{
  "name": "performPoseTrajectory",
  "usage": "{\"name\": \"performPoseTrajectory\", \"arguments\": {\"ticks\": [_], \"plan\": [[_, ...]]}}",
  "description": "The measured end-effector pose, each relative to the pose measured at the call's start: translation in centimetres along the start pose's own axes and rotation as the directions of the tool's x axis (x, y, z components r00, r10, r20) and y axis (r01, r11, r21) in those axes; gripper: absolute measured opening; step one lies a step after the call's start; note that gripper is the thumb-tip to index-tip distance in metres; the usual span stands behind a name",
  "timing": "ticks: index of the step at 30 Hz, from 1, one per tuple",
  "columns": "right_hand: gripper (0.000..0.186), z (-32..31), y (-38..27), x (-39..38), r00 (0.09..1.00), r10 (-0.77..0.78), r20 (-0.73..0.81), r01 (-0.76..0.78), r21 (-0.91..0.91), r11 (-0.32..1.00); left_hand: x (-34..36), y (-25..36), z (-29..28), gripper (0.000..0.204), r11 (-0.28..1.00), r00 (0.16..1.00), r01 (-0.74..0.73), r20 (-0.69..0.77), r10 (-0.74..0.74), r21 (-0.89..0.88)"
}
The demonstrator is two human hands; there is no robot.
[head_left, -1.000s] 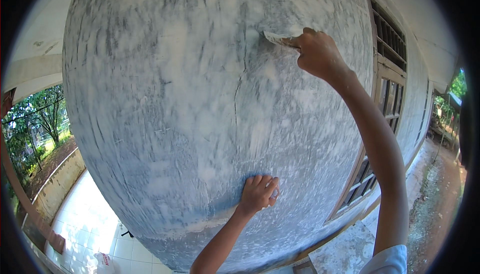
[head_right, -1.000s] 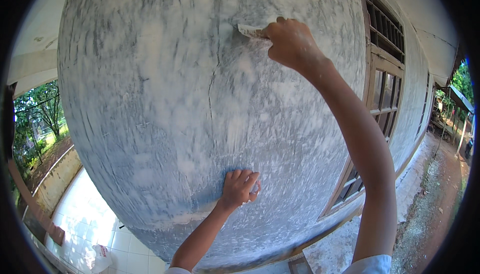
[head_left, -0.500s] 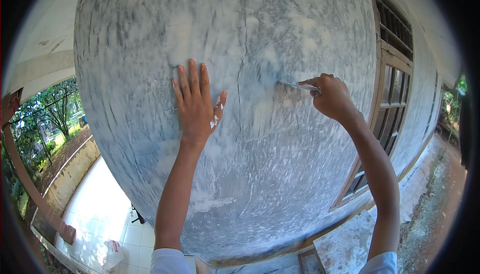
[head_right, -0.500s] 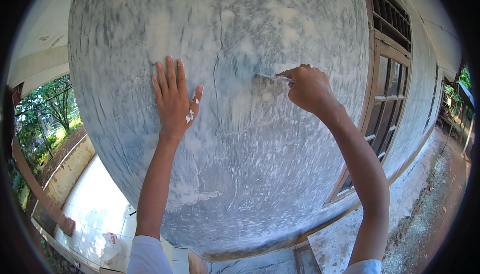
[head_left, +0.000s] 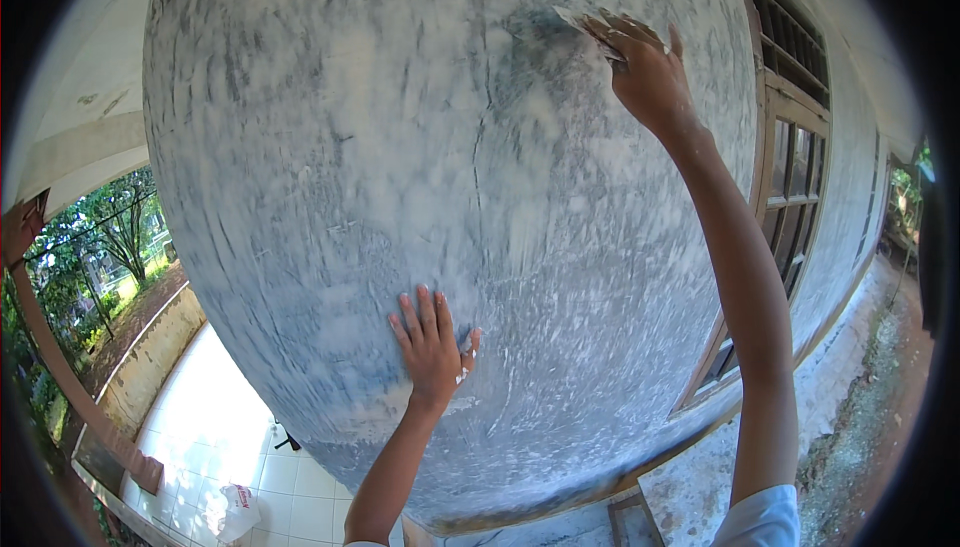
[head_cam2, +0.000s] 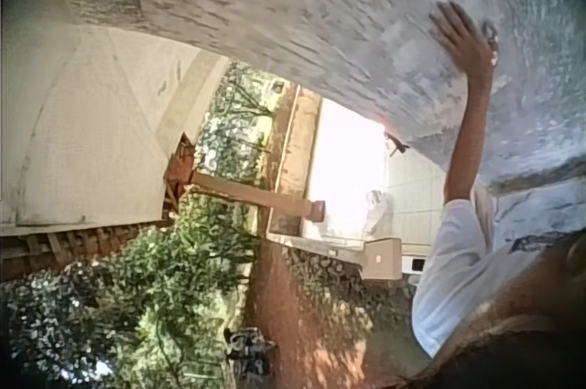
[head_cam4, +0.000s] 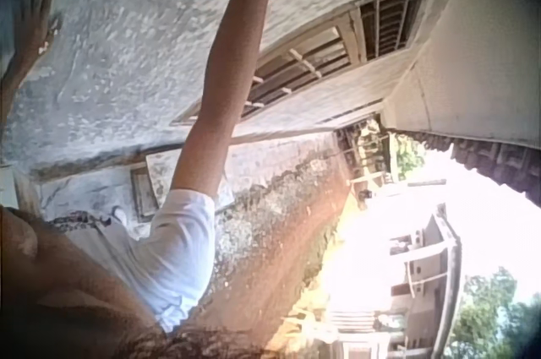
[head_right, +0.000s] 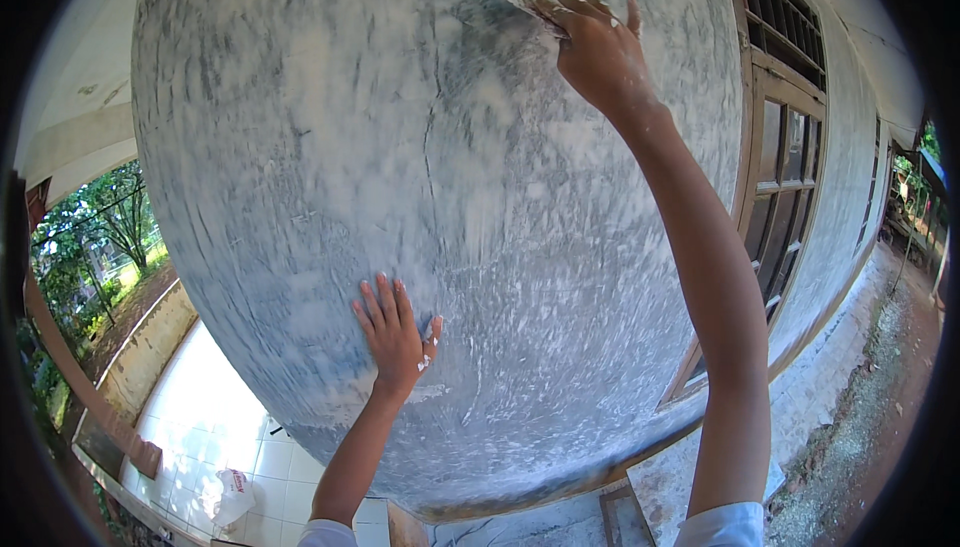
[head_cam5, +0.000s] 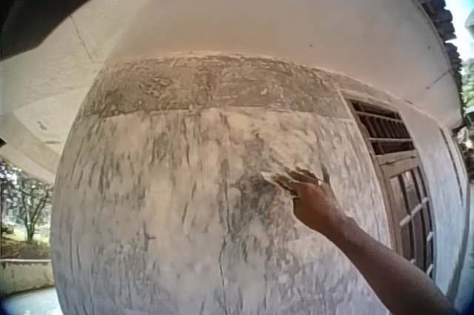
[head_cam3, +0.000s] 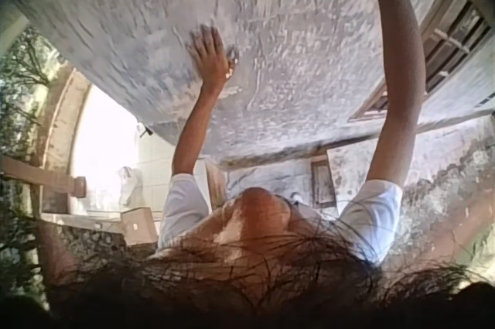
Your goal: The person applies wall putty to an exterior wall using a putty knife, smoothing the surface.
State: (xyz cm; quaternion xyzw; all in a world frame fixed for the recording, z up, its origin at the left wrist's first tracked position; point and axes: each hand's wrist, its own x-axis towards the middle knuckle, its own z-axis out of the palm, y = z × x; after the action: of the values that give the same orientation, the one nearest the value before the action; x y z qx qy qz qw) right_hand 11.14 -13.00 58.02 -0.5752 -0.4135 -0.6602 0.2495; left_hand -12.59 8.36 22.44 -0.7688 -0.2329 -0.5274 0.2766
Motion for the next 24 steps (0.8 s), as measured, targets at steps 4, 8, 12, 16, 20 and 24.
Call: {"name": "performPoseTrajectory", "arguments": {"ticks": [4,8,12,16,20,24], "plan": [[0.054,3.2,-3.5,-5.6,0.995,-0.095,0.021,0.086,0.245,0.966,-6.4,1.7,2.7,0.08,1.0,1.0,-0.006,-0.029,0.006,0.001],[0.066,3.5,-7.0,-16.5,0.996,-0.069,0.052,0.046,0.35,0.936,-9.4,2.4,4.5,0.077,0.999,0.999,0.035,-0.024,-0.035,0.033],[0.061,1.2,-10.7,-26.3,0.975,-0.059,0.213,-0.032,0.397,0.917,-10.1,2.4,4.6,0.077,0.999,0.998,0.049,0.025,-0.05,0.019],[0.059,-1.9,-12.0,-33.2,0.91,-0.076,0.408,-0.111,0.414,0.903,-10.2,2.7,4.3,0.08,0.999,0.999,0.016,0.03,-0.015,-0.03],[0.061,-3.9,-12.7,-34.7,0.869,-0.053,0.492,-0.189,0.428,0.884,-7.5,0.4,3.3,0.083,0.999,1.0,0.006,0.014,-0.006,-0.043],[0.06,-3.8,-12.9,-35.0,0.861,-0.058,0.505,-0.204,0.446,0.871,1.0,-3.5,-1.0,0.084,0.999,0.999,0.042,-0.002,-0.042,-0.025]]}}
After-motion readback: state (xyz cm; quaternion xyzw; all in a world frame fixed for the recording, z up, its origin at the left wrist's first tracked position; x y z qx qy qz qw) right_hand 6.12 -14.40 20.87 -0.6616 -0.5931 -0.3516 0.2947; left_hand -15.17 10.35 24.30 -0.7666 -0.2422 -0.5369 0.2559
